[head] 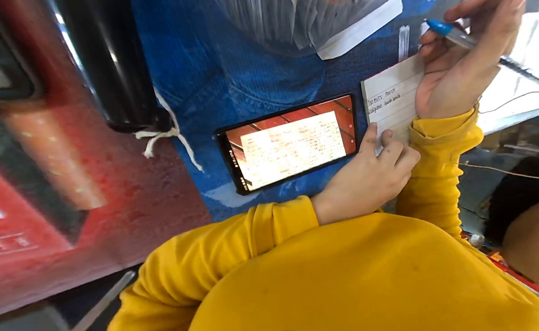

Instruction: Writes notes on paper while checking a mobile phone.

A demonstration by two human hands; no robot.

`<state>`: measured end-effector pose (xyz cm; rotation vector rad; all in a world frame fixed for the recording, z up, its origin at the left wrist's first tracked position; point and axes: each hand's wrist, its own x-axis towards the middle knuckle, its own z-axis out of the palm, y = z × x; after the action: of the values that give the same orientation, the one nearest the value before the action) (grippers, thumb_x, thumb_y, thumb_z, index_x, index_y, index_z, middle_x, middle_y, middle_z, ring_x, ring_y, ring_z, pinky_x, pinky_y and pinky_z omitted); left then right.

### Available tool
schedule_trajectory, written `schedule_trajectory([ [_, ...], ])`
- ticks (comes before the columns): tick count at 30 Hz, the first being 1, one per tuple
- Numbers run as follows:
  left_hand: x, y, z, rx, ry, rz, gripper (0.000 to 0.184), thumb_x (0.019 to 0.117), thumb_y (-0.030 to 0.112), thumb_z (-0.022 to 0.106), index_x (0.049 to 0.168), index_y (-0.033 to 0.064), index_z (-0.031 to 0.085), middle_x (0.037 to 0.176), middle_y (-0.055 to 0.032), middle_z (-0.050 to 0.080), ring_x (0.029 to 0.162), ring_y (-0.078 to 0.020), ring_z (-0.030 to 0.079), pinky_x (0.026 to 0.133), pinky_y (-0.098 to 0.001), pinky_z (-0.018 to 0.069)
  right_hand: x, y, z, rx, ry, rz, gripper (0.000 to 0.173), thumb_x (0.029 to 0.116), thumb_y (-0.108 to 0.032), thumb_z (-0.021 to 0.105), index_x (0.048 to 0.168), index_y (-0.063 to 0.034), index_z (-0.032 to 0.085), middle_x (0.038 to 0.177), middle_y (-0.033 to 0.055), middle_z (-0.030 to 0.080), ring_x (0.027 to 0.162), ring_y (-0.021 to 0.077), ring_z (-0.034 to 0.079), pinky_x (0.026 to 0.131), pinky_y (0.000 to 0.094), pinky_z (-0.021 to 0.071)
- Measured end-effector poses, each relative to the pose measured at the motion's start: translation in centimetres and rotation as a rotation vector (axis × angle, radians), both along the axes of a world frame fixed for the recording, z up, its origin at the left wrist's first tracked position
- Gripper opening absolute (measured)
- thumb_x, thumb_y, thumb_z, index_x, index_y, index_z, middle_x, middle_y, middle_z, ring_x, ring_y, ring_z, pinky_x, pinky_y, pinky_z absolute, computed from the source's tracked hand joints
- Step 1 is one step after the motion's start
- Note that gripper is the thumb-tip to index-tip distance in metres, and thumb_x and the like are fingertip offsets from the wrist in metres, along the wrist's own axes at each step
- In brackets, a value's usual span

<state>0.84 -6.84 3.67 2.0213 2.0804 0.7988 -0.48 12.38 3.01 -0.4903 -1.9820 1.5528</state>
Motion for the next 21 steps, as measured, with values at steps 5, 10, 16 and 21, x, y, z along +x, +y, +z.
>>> schedule_trajectory([
  [5,-0.13,-0.09,0.21,-0.014,-0.006,-0.003,0.027,0.094,-0.008,0.056,0.113,0.0066,0.071,0.118,-0.0106,0.068,0.124,-0.0357,0.06,0.108,-0.0585,0.0388,-0.15,-0.17,0.09,-0.014,-0.017,-0.045,0.038,0.1099,-0.011,0.015,0.1,-0.0086,0.052,0.087,-0.004,0.065,0.072,0.0059,0.067,0.066,0.0221,0.0595],
  [10,-0.15,-0.08,0.33,-0.026,-0.008,-0.003,0.028,0.0945,-0.007,0.056,0.115,0.0065,0.071,0.119,-0.0106,0.068,0.124,-0.0359,0.06,0.108,-0.0586,0.0384,-0.17,0.1,0.01,-0.018,0.004,-0.055,0.032,0.111,-0.012,0.017,0.103,-0.0083,0.048,0.088,-0.0029,0.064,0.074,0.0071,0.068,0.068,0.0221,0.06],
  [16,-0.14,0.09,0.15,-0.027,-0.028,-0.027,0.024,0.0968,0.0,0.058,0.116,0.005,0.071,0.118,-0.0118,0.067,0.122,-0.0358,0.06,0.108,-0.0613,0.0373,-0.23,-0.07,0.02,-0.015,0.047,-0.042,0.033,0.1099,-0.007,0.025,0.093,-0.0102,0.053,0.087,-0.0036,0.065,0.081,0.0068,0.069,0.075,0.0229,0.061],
  [21,-0.07,0.01,-0.05,0.014,-0.071,-0.026,0.021,0.0963,-0.003,0.057,0.108,0.0062,0.072,0.103,-0.0086,0.068,0.105,-0.0286,0.066,0.108,-0.0625,0.0354,-0.14,0.19,-0.47,0.066,0.047,0.015,0.013,0.1009,-0.003,0.054,0.093,-0.0119,0.059,0.092,-0.006,0.066,0.086,0.0058,0.068,0.081,0.0258,0.0605],
])
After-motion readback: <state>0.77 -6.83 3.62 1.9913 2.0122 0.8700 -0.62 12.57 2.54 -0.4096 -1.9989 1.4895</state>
